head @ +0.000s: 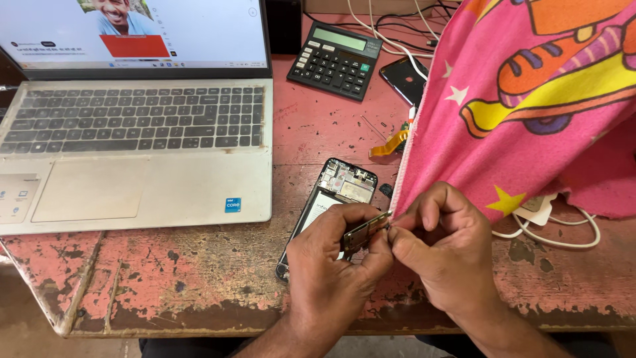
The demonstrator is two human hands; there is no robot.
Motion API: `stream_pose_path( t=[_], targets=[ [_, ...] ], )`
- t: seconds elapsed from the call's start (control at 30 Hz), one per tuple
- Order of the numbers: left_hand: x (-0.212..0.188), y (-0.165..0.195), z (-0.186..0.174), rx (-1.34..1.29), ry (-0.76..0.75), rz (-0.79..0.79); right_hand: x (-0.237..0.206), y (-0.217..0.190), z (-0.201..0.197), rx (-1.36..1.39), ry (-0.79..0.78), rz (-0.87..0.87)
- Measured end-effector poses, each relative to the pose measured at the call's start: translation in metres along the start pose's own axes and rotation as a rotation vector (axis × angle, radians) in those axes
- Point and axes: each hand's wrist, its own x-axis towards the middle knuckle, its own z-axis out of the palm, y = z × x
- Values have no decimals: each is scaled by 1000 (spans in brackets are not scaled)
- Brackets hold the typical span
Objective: The person removes the old battery from a disassembled smartphone, peels off its adhesive backing, and installs a new battery into the phone chassis. The person then handles the motherboard and wipes it with a cloth.
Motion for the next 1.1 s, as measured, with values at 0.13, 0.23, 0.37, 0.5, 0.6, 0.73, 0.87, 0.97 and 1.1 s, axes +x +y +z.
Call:
stream_pose_path(
  t=[0.13,0.23,0.37,0.5,0.6,0.73,0.87,0.97,1.1],
  targets=[
    [1,-1,-1,-120,-125,-268,4,-11,-7,-156,0,23],
    [6,-7,0,-591,-185,-550,11,-17,-16,15,-99,132],
    [9,-15,4,-865,-137,-649,16,-15,-24,178,-142,172],
    [5,-17,2,-912,-149,-733,14,-12,-26,204,-136,195],
    [4,-16,0,-924,-146,-755,12,-12,-26,177,-122,196],
    [8,-14,-1,-909,-132,-769,11,-12,-24,106,-105,151],
    [9,-11,-1,-898,-109,-851,10,-10,-24,154,-94,200],
    [9,-11,-1,-870,-114,-857,11,-8,-25,156,-88,223],
    [9,-12,0,-878,-110,-759,11,-9,-25,68,-88,194]
  ],
)
